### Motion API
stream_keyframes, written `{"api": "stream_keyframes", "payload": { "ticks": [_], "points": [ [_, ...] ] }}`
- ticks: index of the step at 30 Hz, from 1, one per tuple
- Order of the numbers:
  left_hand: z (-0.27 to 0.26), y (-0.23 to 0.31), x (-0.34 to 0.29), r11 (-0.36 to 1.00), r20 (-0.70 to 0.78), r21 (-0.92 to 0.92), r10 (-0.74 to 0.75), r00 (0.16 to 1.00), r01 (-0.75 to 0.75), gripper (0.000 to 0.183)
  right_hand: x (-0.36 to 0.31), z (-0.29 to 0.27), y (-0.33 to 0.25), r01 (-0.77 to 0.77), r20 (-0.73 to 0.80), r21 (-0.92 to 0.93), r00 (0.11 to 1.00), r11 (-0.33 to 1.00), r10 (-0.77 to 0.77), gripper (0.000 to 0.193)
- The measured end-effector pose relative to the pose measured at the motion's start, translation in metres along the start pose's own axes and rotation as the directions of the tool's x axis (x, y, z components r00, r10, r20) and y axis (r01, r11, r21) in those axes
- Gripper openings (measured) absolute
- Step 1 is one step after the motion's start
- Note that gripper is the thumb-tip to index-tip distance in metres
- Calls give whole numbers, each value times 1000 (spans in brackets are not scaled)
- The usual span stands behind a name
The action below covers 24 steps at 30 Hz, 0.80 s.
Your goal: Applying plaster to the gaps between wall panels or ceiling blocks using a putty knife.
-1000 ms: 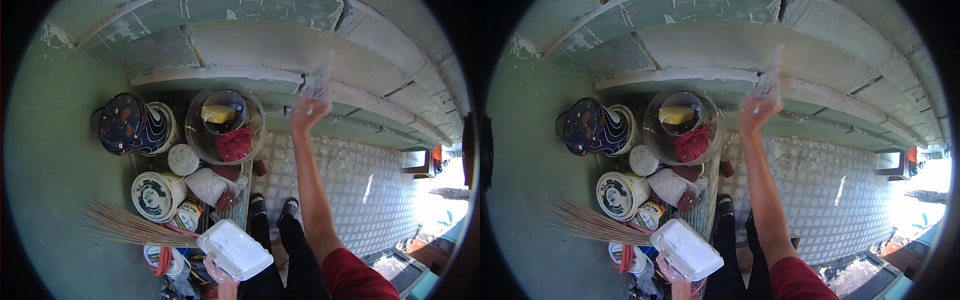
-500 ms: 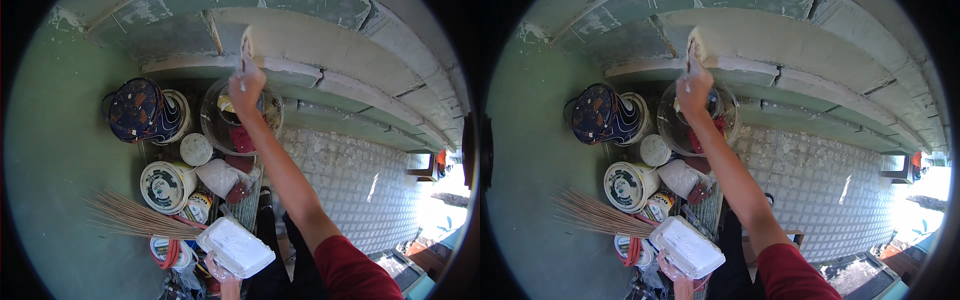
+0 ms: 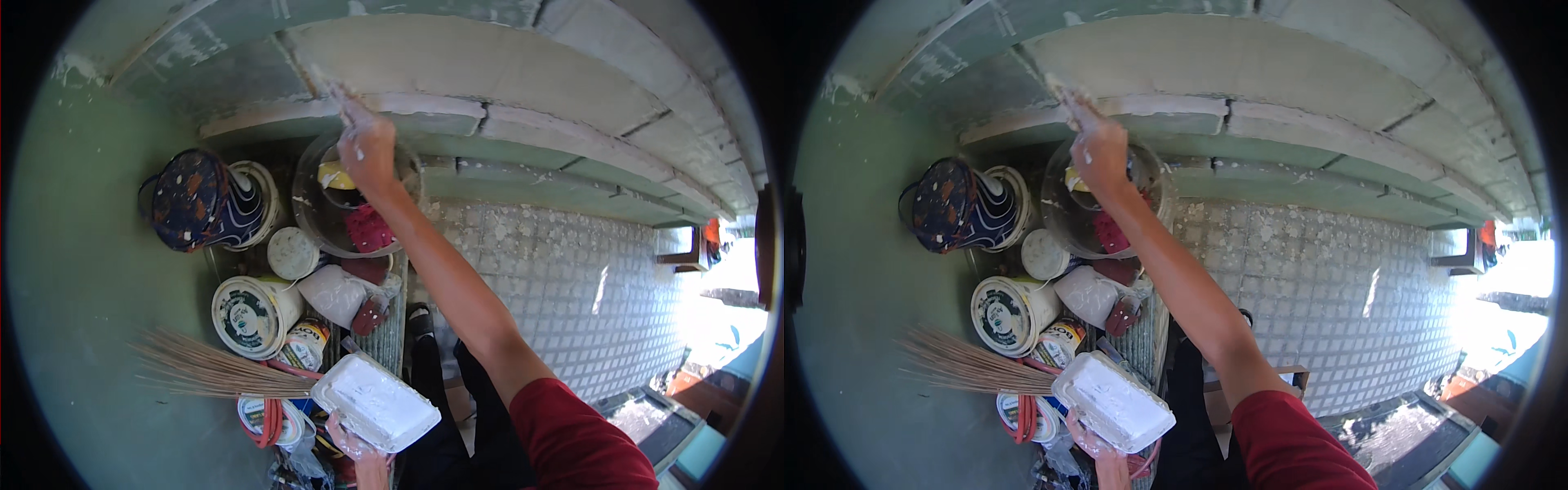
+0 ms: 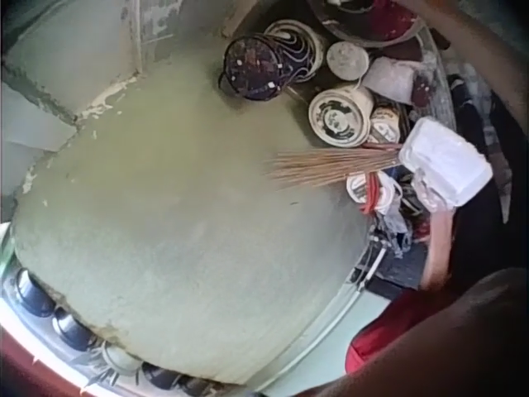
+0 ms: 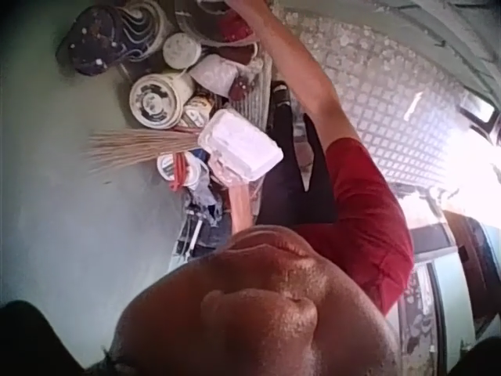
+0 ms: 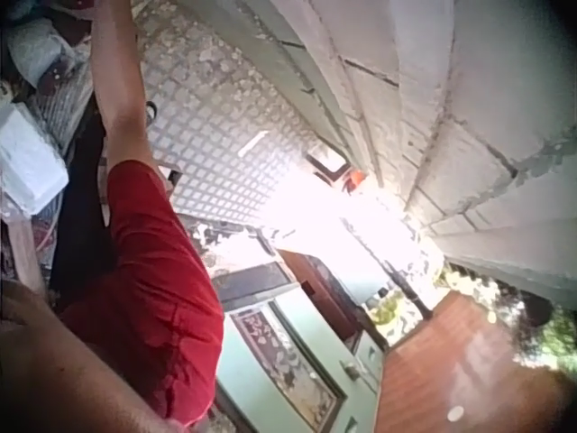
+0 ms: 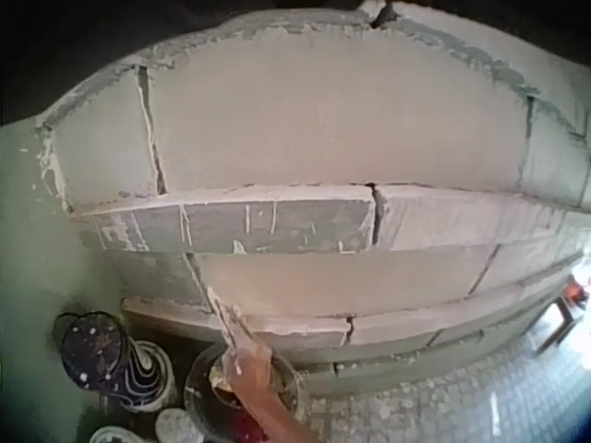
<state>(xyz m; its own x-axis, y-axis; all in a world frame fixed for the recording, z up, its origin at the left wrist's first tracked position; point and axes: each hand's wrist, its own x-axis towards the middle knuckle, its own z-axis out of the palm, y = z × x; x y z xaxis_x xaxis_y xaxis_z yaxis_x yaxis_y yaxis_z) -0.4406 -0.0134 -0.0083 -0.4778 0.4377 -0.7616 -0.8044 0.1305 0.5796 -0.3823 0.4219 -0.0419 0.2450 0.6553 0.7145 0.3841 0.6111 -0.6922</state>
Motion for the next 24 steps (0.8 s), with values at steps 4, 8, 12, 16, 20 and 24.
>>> {"api": "stream_keyframes", "payload": {
  "ticks": [4, 8, 12, 16, 20, 24],
  "points": [
    [-1, -3, 3, 999, -50, -32, -22, 998, 20, 68, 2, -77, 6, 142, -131, 44, 982, 989, -135, 51],
    [24, -14, -4, 998, -1, 46, -42, 999, 42, 71, 36, -223, 77, -203, -532, -214, 844, 956, 61, 41],
    [29, -20, -9, 987, -43, 122, -102, 994, 106, 73, 64, -290, 136, -269, -487, -600, 870, 753, -77, 38],
    [32, -23, -11, 989, -101, 119, -70, 992, 82, 74, 55, -190, 87, 129, -408, -213, 889, 969, -208, 53],
    [34, -21, -14, 989, -51, 131, -64, 997, 70, 73, 26, -106, 37, -31, -199, -202, 980, 979, -10, 59],
    [27, -30, -6, 987, 34, 153, -54, 998, 48, 71, 23, -92, 36, 109, -130, -81, 984, 991, -119, 60]
  ]
}}
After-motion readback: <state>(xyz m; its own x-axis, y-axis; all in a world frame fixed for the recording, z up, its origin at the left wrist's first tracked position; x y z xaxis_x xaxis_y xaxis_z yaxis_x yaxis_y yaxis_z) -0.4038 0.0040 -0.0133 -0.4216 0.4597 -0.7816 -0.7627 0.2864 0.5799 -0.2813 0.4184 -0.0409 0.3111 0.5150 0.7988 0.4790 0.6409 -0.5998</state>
